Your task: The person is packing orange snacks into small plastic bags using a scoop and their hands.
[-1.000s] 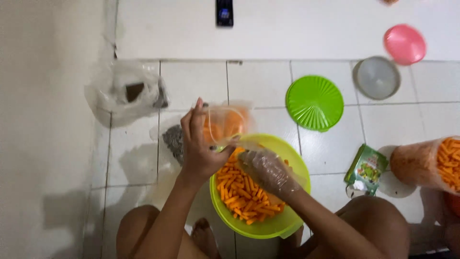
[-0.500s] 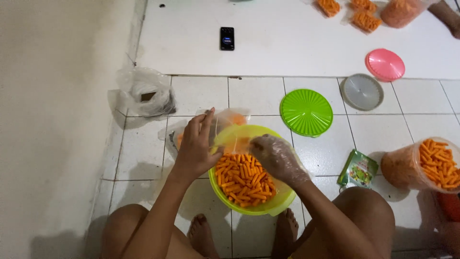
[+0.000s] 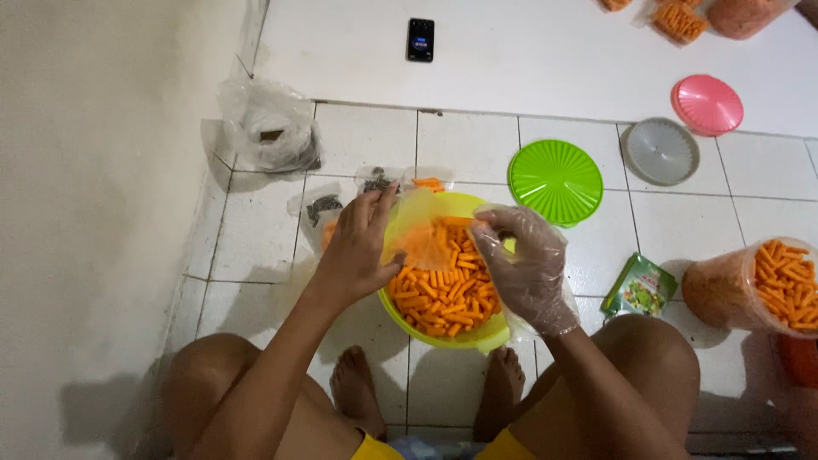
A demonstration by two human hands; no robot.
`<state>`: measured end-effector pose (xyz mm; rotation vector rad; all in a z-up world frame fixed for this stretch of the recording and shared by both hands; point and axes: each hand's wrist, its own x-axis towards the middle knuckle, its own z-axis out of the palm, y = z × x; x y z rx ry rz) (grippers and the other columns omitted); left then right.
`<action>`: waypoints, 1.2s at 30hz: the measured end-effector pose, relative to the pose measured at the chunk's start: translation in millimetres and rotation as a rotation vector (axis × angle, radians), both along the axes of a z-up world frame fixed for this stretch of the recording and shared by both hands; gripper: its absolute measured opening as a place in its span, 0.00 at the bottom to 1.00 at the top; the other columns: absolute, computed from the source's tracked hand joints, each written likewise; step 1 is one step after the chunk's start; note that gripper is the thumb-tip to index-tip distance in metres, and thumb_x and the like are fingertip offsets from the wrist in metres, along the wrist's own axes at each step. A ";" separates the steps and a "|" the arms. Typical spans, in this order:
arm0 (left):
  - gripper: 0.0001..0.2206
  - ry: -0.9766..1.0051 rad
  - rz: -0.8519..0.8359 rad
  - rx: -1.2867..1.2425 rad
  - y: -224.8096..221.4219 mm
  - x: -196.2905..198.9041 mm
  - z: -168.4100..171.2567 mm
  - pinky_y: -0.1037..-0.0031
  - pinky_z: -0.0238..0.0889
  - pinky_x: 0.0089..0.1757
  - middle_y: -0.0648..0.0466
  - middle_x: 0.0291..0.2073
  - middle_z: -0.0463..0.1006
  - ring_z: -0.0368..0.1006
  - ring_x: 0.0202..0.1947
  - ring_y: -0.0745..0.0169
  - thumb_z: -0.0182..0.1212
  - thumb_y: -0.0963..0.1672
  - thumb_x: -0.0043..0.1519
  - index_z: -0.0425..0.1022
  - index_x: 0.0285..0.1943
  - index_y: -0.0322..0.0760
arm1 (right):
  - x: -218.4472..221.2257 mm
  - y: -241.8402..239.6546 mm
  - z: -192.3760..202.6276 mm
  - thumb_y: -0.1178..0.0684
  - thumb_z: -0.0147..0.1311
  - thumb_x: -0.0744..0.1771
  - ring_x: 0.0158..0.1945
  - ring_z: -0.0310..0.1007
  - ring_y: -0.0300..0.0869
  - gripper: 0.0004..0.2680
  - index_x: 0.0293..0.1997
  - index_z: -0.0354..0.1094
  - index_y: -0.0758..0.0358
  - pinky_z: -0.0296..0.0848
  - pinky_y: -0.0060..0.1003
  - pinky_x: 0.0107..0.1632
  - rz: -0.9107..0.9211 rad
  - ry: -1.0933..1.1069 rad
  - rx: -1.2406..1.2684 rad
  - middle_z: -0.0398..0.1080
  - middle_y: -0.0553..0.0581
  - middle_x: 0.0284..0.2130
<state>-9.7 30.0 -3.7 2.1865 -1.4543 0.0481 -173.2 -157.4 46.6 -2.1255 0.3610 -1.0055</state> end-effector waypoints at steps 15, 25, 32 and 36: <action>0.52 0.170 -0.041 -0.223 11.2 19.4 27.4 0.46 0.64 0.59 0.32 0.57 0.66 0.71 0.54 0.34 0.76 0.47 0.50 0.43 0.82 0.38 | -20.0 -13.2 31.7 0.68 0.56 0.67 0.46 0.77 0.56 0.14 0.60 0.68 0.73 0.75 0.52 0.53 0.100 0.130 0.231 0.75 0.74 0.41; 0.37 0.403 0.269 -0.973 51.4 43.8 53.2 0.61 0.66 0.67 0.48 0.63 0.64 0.61 0.65 0.53 0.75 0.36 0.64 0.53 0.78 0.42 | -23.1 -14.8 -11.3 0.45 0.44 0.70 0.39 0.78 0.43 0.14 0.58 0.69 0.58 0.82 0.34 0.39 0.173 1.018 -0.013 0.76 0.60 0.47; 0.41 0.340 0.238 -0.883 37.6 26.4 44.4 0.63 0.69 0.68 0.51 0.79 0.55 0.63 0.68 0.52 0.77 0.35 0.63 0.51 0.80 0.44 | -41.7 -18.9 -96.5 0.45 0.49 0.72 0.18 0.53 0.33 0.12 0.30 0.62 0.56 0.68 0.24 0.23 0.336 1.272 -0.278 0.62 0.45 0.21; 0.36 0.571 0.209 -1.055 24.7 37.6 26.5 0.64 0.63 0.63 0.48 0.58 0.63 0.63 0.57 0.58 0.73 0.38 0.62 0.52 0.76 0.37 | -27.1 -8.9 -104.3 0.34 0.43 0.68 0.59 0.74 0.61 0.24 0.58 0.67 0.66 0.71 0.55 0.61 0.393 1.313 -0.273 0.74 0.73 0.46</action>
